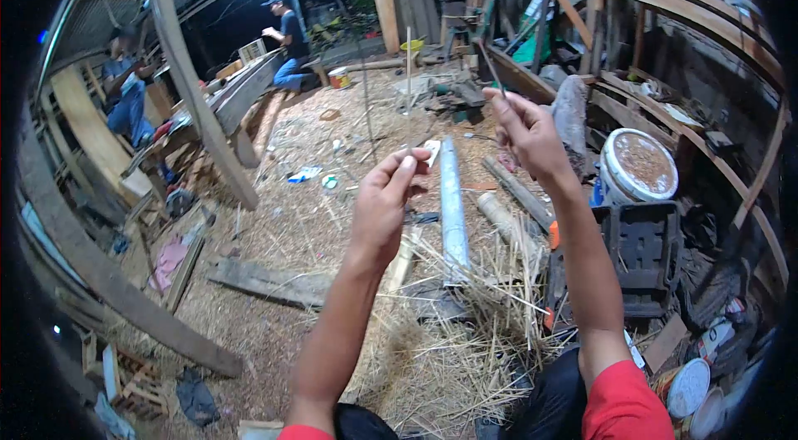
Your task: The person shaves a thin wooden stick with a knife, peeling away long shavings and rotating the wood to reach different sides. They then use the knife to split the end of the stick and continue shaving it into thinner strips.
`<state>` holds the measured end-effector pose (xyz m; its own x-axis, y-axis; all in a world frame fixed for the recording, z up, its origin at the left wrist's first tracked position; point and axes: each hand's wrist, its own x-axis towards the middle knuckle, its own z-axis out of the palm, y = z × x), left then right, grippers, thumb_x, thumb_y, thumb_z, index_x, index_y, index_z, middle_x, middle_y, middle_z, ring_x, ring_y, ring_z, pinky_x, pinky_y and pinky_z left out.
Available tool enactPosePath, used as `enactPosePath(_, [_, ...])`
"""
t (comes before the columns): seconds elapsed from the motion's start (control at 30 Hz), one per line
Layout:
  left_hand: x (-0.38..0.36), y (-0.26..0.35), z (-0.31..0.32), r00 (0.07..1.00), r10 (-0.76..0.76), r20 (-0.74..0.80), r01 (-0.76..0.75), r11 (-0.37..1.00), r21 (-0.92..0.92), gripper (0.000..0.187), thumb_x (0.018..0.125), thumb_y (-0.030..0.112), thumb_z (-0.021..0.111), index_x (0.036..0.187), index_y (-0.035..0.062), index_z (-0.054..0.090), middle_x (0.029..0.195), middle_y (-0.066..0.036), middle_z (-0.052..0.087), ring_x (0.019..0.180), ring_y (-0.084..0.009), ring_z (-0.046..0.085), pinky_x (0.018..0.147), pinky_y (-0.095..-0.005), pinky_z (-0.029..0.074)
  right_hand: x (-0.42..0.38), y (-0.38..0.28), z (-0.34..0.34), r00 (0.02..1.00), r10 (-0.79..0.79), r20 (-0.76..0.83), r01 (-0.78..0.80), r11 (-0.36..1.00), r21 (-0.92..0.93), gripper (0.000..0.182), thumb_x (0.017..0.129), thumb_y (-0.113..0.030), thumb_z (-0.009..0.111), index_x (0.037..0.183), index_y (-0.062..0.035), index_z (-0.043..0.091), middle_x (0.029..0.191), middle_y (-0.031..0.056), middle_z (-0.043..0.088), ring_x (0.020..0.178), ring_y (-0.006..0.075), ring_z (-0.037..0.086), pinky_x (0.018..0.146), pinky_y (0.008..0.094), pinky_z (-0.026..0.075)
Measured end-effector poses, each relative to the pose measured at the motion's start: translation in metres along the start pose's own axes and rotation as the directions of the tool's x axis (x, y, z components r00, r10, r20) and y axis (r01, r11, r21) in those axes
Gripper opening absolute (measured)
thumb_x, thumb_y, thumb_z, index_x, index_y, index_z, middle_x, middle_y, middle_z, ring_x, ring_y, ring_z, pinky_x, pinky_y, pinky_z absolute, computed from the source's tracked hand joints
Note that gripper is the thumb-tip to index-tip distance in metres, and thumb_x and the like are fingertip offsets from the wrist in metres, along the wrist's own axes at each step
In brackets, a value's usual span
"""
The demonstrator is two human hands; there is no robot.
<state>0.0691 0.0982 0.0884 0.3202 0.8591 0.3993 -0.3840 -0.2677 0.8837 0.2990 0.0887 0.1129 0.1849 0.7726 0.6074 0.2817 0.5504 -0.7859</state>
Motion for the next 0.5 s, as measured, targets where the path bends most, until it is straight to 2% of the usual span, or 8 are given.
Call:
enactPosePath(0.03, [0.007, -0.009, -0.007, 0.999, 0.025, -0.036, -0.023, 0.998, 0.062, 0.023, 0.099, 0.019, 0.055, 0.112, 0.0026, 0.065, 0.092, -0.001, 0.063, 0.076, -0.0084, 0.055, 0.072, -0.0245, 0.044, -0.005, -0.006, 0.013, 0.997, -0.065, 0.039, 0.07, 0.987, -0.147, 0.041, 0.095, -0.03, 0.061, 0.122, 0.0009, 0.063, 0.093, 0.0099, 0.069, 0.071, 0.0112, 0.061, 0.065, 0.0254, 0.048])
enactPosePath(0.07, [0.013, -0.019, -0.016, 0.997, 0.048, -0.065, -0.04, 0.992, 0.121, 0.022, 0.098, 0.019, 0.056, 0.108, 0.0027, 0.067, 0.092, -0.001, 0.064, 0.077, -0.0077, 0.055, 0.072, -0.0238, 0.043, -0.012, -0.009, 0.028, 0.985, -0.17, 0.027, 0.17, 0.937, -0.306, 0.039, 0.093, -0.026, 0.063, 0.12, 0.0017, 0.064, 0.104, 0.0177, 0.07, 0.085, 0.0189, 0.068, 0.076, 0.0302, 0.052])
enactPosePath(0.13, [0.023, -0.031, -0.026, 0.968, 0.224, -0.114, -0.173, 0.923, 0.345, 0.02, 0.097, 0.017, 0.057, 0.107, 0.0022, 0.068, 0.089, 0.0, 0.064, 0.077, -0.0061, 0.053, 0.072, -0.0229, 0.042, -0.02, -0.009, 0.053, 0.985, -0.169, 0.026, 0.171, 0.962, -0.212, 0.037, 0.093, -0.024, 0.062, 0.119, 0.0023, 0.064, 0.104, 0.0202, 0.07, 0.094, 0.0226, 0.069, 0.082, 0.0323, 0.051])
enactPosePath(0.17, [0.025, -0.037, -0.028, 0.944, 0.307, -0.12, -0.226, 0.867, 0.445, 0.02, 0.097, 0.016, 0.058, 0.106, 0.002, 0.069, 0.087, 0.001, 0.063, 0.078, -0.0053, 0.053, 0.072, -0.0225, 0.041, -0.022, -0.01, 0.06, 0.984, -0.179, 0.02, 0.18, 0.967, -0.183, 0.037, 0.093, -0.024, 0.062, 0.118, 0.0026, 0.064, 0.103, 0.0199, 0.07, 0.093, 0.0217, 0.069, 0.082, 0.032, 0.051])
enactPosePath(0.27, [0.028, -0.032, -0.034, 0.894, 0.442, -0.076, -0.332, 0.767, 0.55, 0.018, 0.097, 0.014, 0.059, 0.104, 0.0019, 0.07, 0.082, 0.002, 0.061, 0.076, -0.0037, 0.05, 0.07, -0.0215, 0.039, -0.024, -0.011, 0.07, 0.982, -0.185, 0.034, 0.188, 0.975, -0.121, 0.037, 0.093, -0.024, 0.062, 0.118, 0.0034, 0.064, 0.101, 0.0196, 0.071, 0.091, 0.0201, 0.068, 0.081, 0.0316, 0.051])
enactPosePath(0.33, [0.029, -0.03, -0.042, 0.904, 0.418, -0.087, -0.294, 0.757, 0.584, 0.017, 0.097, 0.014, 0.059, 0.103, 0.0028, 0.071, 0.083, 0.003, 0.06, 0.074, -0.0042, 0.048, 0.067, -0.0229, 0.04, -0.022, -0.01, 0.073, 0.985, -0.158, 0.071, 0.165, 0.98, -0.11, 0.037, 0.093, -0.023, 0.062, 0.119, 0.0035, 0.063, 0.101, 0.0198, 0.071, 0.091, 0.0201, 0.068, 0.081, 0.032, 0.051])
enactPosePath(0.4, [0.027, -0.029, -0.046, 0.928, 0.358, -0.102, -0.237, 0.78, 0.58, 0.017, 0.097, 0.014, 0.06, 0.103, 0.0033, 0.071, 0.084, 0.003, 0.061, 0.074, -0.0045, 0.049, 0.067, -0.0232, 0.041, -0.019, -0.008, 0.078, 0.988, -0.14, 0.063, 0.143, 0.989, -0.044, 0.036, 0.093, -0.022, 0.063, 0.119, 0.0027, 0.063, 0.097, 0.016, 0.071, 0.086, 0.0171, 0.066, 0.076, 0.03, 0.051])
enactPosePath(0.5, [0.024, -0.027, -0.046, 0.912, 0.408, -0.048, -0.288, 0.719, 0.633, 0.017, 0.096, 0.014, 0.06, 0.102, 0.0031, 0.071, 0.084, 0.0, 0.063, 0.074, -0.006, 0.052, 0.069, -0.0227, 0.042, -0.016, -0.021, 0.076, 0.994, -0.104, 0.035, 0.102, 0.993, 0.052, 0.034, 0.093, -0.02, 0.064, 0.118, 0.0015, 0.063, 0.089, 0.0087, 0.068, 0.078, 0.0112, 0.062, 0.069, 0.026, 0.049])
